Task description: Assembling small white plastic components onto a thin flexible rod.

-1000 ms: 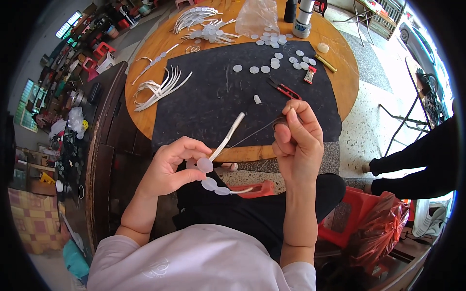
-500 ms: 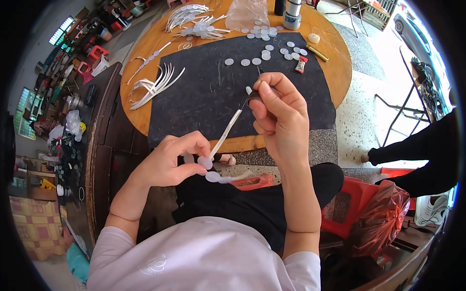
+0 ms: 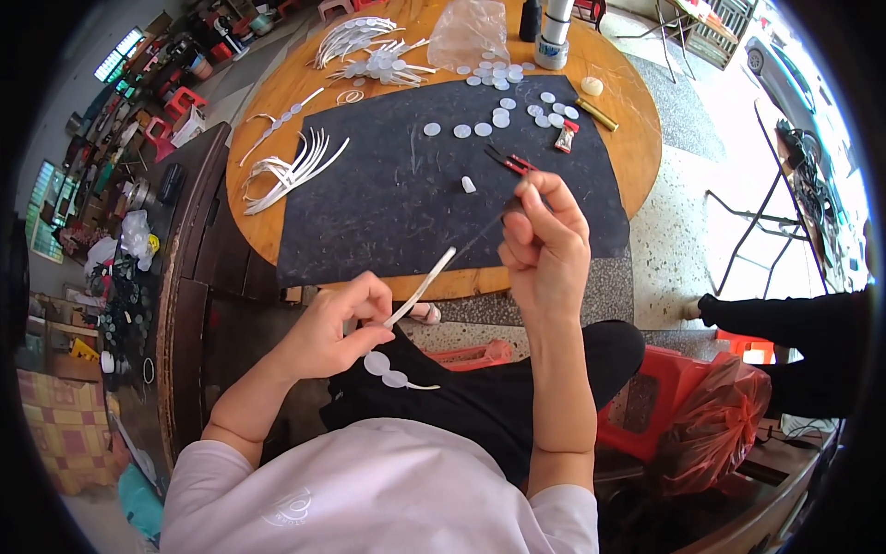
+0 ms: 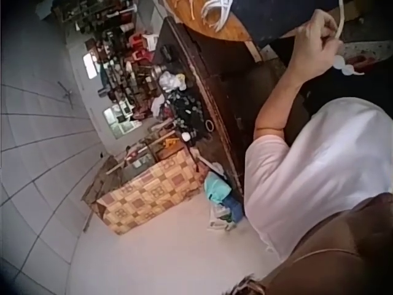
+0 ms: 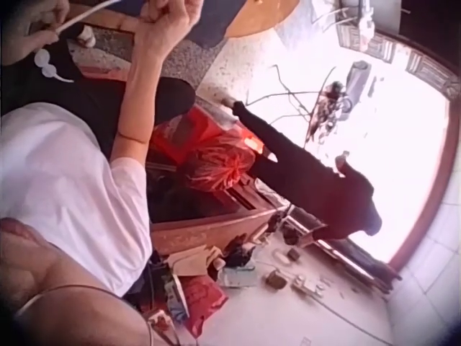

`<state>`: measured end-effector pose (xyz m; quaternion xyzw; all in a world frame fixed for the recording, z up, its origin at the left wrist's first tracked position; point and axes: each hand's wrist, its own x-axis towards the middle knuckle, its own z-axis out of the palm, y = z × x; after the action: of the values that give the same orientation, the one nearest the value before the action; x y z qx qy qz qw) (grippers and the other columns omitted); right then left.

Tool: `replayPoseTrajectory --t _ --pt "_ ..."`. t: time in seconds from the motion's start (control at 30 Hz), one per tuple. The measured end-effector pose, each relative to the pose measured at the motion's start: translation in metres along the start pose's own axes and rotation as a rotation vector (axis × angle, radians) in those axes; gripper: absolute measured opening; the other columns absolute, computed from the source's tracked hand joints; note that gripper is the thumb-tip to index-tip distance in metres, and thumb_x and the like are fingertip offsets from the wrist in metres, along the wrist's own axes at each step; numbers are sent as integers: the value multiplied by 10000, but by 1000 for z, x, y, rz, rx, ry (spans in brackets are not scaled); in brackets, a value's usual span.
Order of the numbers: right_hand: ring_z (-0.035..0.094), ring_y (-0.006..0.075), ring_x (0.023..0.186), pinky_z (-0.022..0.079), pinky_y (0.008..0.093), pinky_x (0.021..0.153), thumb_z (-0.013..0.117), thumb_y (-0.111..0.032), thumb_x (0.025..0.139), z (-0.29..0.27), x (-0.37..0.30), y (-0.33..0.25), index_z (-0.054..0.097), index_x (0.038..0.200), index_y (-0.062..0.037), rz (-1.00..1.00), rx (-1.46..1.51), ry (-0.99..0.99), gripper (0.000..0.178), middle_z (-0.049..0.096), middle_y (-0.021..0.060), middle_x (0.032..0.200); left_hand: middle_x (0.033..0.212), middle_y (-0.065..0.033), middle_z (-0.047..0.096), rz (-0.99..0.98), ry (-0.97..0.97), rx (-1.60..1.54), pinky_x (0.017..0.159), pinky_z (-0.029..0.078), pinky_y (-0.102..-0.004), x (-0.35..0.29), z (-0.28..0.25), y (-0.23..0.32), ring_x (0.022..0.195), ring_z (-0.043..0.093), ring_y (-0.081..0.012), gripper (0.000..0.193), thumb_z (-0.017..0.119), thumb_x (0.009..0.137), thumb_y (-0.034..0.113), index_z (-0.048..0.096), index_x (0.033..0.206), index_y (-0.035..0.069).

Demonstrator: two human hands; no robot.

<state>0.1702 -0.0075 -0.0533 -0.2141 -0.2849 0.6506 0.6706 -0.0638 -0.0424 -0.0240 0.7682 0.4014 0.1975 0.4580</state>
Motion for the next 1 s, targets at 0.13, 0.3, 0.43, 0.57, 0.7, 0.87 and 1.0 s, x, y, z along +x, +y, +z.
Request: replayPoseTrajectory --t 0.13,0.3,0.43,0.57,0.7,0.87,1.0 --pt "330 29 433 254 162 405 470 -99 909 -14 -13 -6 515 900 -58 13 -212 72 61 499 6 638 654 -41 586 -45 128 -129 552 408 -220 -10 -5 -13 595 531 -69 181 585 780 -21 437 875 19" --pt "493 81 654 407 207 621 509 -118 891 -64 -32 -28 571 892 -41 -225 -884 363 99 591 34 821 662 -30 593 -65 271 -114 525 407 -192 -41 -44 -30 601 545 -44 89 578 783 -34 534 853 -1" --pt "509 86 719 405 219 659 531 -132 881 -138 -53 -83 597 943 -26 -408 -769 693 139 580 11 819 678 -31 599 -216 292 -172 520 410 -187 -78 -92 -52 610 545 -40 109 567 786 -35 611 881 -8" --pt "483 76 693 383 214 638 540 -120 868 -123 -33 -69 603 927 -32 -409 -877 647 123 529 -18 748 685 -35 602 -253 418 -126 507 397 -188 -90 -98 -65 581 530 -47 155 551 782 -43 623 915 -7" --pt "423 36 608 337 196 516 597 -70 822 -18 28 20 606 834 -5 -317 -1159 229 66 501 -36 667 676 -43 596 -212 472 -68 494 380 -189 -81 -83 -62 545 507 -54 146 545 768 -54 635 878 -23" --pt "575 236 652 431 318 585 588 -31 763 -6 112 96 587 782 -6 -499 -1505 112 32 586 129 700 662 -57 586 -172 581 161 480 366 -194 -88 -87 -71 517 493 -69 123 545 744 -67 639 821 -48" --pt "597 322 731 450 378 630 587 -45 743 -11 140 116 594 787 -22 -421 -1711 170 50 617 155 763 657 -61 587 -236 692 114 474 363 -195 -110 -88 -88 520 506 -75 120 551 734 -71 639 813 -50"
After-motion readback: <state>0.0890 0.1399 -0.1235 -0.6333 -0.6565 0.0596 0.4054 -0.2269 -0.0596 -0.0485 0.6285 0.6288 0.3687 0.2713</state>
